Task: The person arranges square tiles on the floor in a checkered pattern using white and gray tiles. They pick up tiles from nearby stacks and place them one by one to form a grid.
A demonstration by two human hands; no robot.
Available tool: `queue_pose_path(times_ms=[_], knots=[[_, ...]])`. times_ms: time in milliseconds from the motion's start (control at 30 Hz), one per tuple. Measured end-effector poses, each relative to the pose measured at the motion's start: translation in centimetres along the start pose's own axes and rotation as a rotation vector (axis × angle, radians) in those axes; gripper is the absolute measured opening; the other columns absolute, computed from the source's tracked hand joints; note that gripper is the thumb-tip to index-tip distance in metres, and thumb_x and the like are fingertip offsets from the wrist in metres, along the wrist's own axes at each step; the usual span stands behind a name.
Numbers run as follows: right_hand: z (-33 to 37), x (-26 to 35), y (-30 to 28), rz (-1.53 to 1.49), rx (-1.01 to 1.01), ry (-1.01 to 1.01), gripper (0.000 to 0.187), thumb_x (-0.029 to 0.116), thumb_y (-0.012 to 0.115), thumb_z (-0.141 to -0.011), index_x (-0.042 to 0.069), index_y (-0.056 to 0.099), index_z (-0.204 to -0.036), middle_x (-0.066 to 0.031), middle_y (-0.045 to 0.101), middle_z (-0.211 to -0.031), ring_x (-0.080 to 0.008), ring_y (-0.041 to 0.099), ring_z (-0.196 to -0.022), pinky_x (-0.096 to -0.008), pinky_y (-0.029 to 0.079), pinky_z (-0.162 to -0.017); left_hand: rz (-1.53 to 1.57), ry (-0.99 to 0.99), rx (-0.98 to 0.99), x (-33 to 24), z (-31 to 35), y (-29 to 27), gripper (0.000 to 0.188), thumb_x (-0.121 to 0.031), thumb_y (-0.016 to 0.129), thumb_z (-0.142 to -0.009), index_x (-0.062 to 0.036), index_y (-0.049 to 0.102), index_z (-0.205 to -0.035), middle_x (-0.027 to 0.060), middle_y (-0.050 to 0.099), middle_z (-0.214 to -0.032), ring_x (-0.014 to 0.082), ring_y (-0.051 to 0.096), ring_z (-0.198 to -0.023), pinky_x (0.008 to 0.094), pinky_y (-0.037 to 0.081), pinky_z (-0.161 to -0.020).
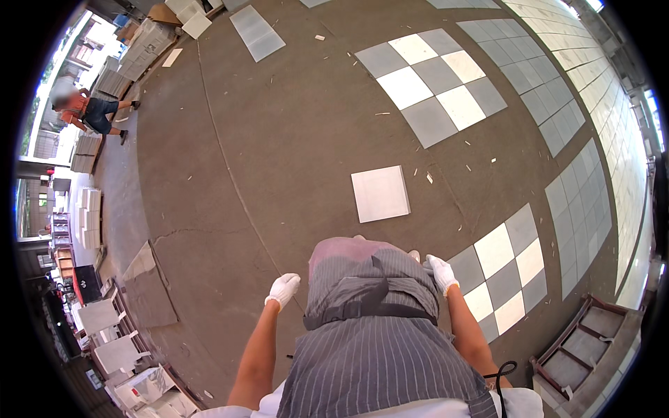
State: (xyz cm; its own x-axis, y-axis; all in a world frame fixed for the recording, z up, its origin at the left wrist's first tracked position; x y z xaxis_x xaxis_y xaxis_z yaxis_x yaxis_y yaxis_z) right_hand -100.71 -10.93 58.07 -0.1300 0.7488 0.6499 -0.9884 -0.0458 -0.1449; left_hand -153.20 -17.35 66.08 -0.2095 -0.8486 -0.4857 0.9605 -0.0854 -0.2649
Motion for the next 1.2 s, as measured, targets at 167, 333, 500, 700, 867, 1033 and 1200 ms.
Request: queue_pose_path(times_ms=[167, 333, 500, 700, 867, 1033, 1200], knots=[[1.6, 2.5, 0.5, -0.069, -0.081, 0.182, 0.045, 0.038, 0.059, -0.094, 0.003, 0.06, -0.122, -0.0097, 0.068, -0.105, -0.0193, 0.066, -0.088, -0.0337, 0.052, -0.069, -0.086, 0.068, -0.008, -3.3, 0.5, 0.9, 0.038, -0.028, 0.056, -0.09, -0.0022, 0.065, -0.117, 0.0087, 0.069, -0.103, 0.0184, 0.063, -0.094, 0.0311, 0.048, -0.086], [2.0, 3.5, 1.7, -0.032, -0.092, 0.21, 0.045, 0.036, 0.057, -0.093, -0.001, 0.062, -0.119, -0.013, 0.069, -0.101, -0.0218, 0.067, -0.087, -0.0355, 0.052, -0.071, -0.298, 0.135, 0.065, 1.0, -1.3, -0.3, 0.046, -0.036, 0.05, -0.09, -0.0029, 0.064, -0.119, 0.0175, 0.062, -0.125, 0.0328, 0.056, -0.12, 0.0378, 0.041, -0.103], [-1.6, 1.4, 3.1, 0.095, -0.001, 0.078, 0.044, 0.033, 0.056, -0.093, -0.002, 0.062, -0.117, -0.0134, 0.069, -0.104, -0.0244, 0.066, -0.088, -0.0372, 0.052, -0.077, -0.093, -0.021, -0.051, 4.9, -1.4, -3.6, 0.042, -0.028, 0.056, -0.087, -0.0034, 0.064, -0.12, 0.0137, 0.068, -0.113, 0.0265, 0.064, -0.102, 0.0351, 0.049, -0.091], [-1.7, 9.0, 7.3, 0.144, 0.04, 0.039, 0.043, 0.031, 0.053, -0.094, -0.008, 0.065, -0.11, -0.0169, 0.07, -0.101, -0.0242, 0.066, -0.09, -0.0352, 0.051, -0.083, 0.046, -0.099, -0.209, 6.4, 0.5, -6.6, 0.044, -0.015, 0.056, -0.08, -0.0053, 0.065, -0.121, 0.0126, 0.07, -0.105, 0.0233, 0.066, -0.096, 0.0334, 0.051, -0.087], [-5.8, 11.5, 9.9, 1.117, 0.162, -0.401, 0.039, 0.035, 0.05, -0.092, 0.001, 0.068, -0.101, -0.0166, 0.069, -0.095, -0.0323, 0.066, -0.088, -0.0438, 0.052, -0.076, -0.092, 0.032, -0.283, 7.6, 0.3, -6.0, 0.04, -0.017, 0.052, -0.084, -0.0066, 0.065, -0.121, 0.0135, 0.07, -0.101, 0.0241, 0.065, -0.092, 0.0342, 0.051, -0.085], [-6.7, 15.0, 15.0, 1.395, 0.344, -0.375, 0.043, 0.046, 0.051, -0.088, 0.012, 0.07, -0.106, -0.02, 0.068, -0.104, -0.0364, 0.066, -0.101, -0.0459, 0.053, -0.081, -0.156, 0.005, -0.318, 5.2, 3.9, -5.1, 0.037, -0.027, 0.051, -0.089, -0.0102, 0.067, -0.118, 0.0139, 0.069, -0.112, 0.0287, 0.065, -0.105, 0.0377, 0.049, -0.093], [-16.0, 12.2, 14.0, 1.387, 0.379, -0.512, 0.044, 0.047, 0.049, -0.089, 0.011, 0.07, -0.104, -0.0197, 0.069, -0.102, -0.0363, 0.066, -0.099, -0.0449, 0.053, -0.078, -0.058, -0.026, -0.348, 3.3, 4.3, -4.6, 0.042, -0.033, 0.047, -0.091, -0.0107, 0.066, -0.12, 0.0124, 0.064, -0.125, 0.0305, 0.057, -0.12, 0.039, 0.043, -0.103]])
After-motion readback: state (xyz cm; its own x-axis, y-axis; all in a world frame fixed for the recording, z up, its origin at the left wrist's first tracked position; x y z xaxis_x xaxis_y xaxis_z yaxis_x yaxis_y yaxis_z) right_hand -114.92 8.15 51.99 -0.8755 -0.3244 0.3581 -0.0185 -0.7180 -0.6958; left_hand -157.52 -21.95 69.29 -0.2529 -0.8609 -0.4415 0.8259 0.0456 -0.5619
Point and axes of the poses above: each hand's wrist, its own z-axis away from the middle knuckle, its own y-axis out of the palm, x = y × z, the point moved 4 cm from there along -z, towards the middle knuckle
